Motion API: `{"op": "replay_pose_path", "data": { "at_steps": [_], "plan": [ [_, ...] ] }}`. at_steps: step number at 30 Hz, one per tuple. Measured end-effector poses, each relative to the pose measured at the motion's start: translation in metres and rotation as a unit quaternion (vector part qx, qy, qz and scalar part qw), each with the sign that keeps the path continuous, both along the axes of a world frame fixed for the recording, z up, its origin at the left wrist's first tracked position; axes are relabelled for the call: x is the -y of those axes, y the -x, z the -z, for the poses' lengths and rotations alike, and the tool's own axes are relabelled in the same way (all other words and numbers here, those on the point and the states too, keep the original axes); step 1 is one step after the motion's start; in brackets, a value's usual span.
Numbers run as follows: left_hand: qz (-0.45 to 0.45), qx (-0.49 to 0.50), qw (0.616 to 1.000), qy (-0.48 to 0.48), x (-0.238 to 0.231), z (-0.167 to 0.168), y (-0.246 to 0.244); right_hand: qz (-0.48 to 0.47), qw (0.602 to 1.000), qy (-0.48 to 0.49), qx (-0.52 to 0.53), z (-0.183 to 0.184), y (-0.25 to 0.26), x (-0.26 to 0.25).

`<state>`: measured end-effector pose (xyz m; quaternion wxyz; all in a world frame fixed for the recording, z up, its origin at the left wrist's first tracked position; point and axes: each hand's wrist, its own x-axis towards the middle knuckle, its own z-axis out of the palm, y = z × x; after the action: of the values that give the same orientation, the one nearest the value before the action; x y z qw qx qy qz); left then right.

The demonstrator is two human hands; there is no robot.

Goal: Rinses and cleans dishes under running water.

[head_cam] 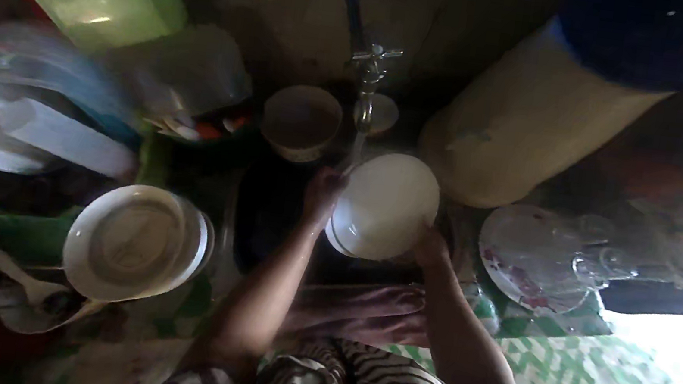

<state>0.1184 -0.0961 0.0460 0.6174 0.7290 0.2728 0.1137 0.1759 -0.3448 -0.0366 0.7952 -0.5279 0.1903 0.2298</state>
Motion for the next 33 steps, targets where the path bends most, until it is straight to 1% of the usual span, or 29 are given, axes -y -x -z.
{"op": "replay_pose_path", "data": {
  "at_steps": [2,5,9,13,17,19,21,23,24,26,28,30,32,33],
  "plan": [
    [-0.002,0.007,1.000,-0.001,-0.003,-0.003,-0.003,0.006,0.999,-0.045,0.013,0.011,-0.001,0.000],
    [0.004,0.014,1.000,-0.015,-0.010,-0.006,-0.001,0.017,0.996,-0.093,0.009,0.016,-0.001,-0.009],
    [-0.018,0.016,1.000,-0.013,-0.017,-0.013,0.010,-0.002,0.994,-0.107,0.013,0.022,0.002,-0.027],
    [-0.025,0.047,0.998,-0.044,-0.031,-0.022,0.038,-0.028,0.990,-0.137,0.016,0.015,0.010,-0.051],
    [-0.049,0.061,0.995,-0.055,-0.044,-0.024,0.063,-0.062,0.979,-0.187,0.051,0.029,0.010,-0.068],
    [-0.055,0.048,0.995,-0.072,-0.043,-0.031,0.069,-0.064,0.975,-0.206,0.053,0.033,0.010,-0.074],
    [-0.060,0.018,0.992,-0.106,-0.036,-0.044,0.078,-0.068,0.977,-0.198,0.041,0.027,0.016,-0.081],
    [-0.057,-0.008,0.988,-0.144,-0.029,-0.060,0.086,-0.091,0.984,-0.152,0.032,0.017,0.026,-0.092],
    [-0.051,-0.018,0.987,-0.153,-0.025,-0.068,0.088,-0.104,0.985,-0.134,0.033,0.015,0.031,-0.098],
    [-0.029,-0.033,0.984,-0.173,-0.019,-0.087,0.096,-0.123,0.984,-0.129,0.029,0.015,0.040,-0.111],
    [-0.024,-0.035,0.978,-0.203,-0.012,-0.103,0.106,-0.129,0.979,-0.156,0.030,0.018,0.050,-0.123],
    [-0.029,-0.038,0.972,-0.231,-0.007,-0.121,0.116,-0.145,0.967,-0.207,0.032,0.016,0.056,-0.136],
    [-0.037,-0.021,0.958,-0.285,-0.002,-0.140,0.123,-0.163,0.951,-0.258,0.053,0.002,0.057,-0.151],
    [-0.046,0.003,0.945,-0.324,0.001,-0.150,0.127,-0.167,0.939,-0.292,0.066,-0.008,0.054,-0.159]
  ]
}}
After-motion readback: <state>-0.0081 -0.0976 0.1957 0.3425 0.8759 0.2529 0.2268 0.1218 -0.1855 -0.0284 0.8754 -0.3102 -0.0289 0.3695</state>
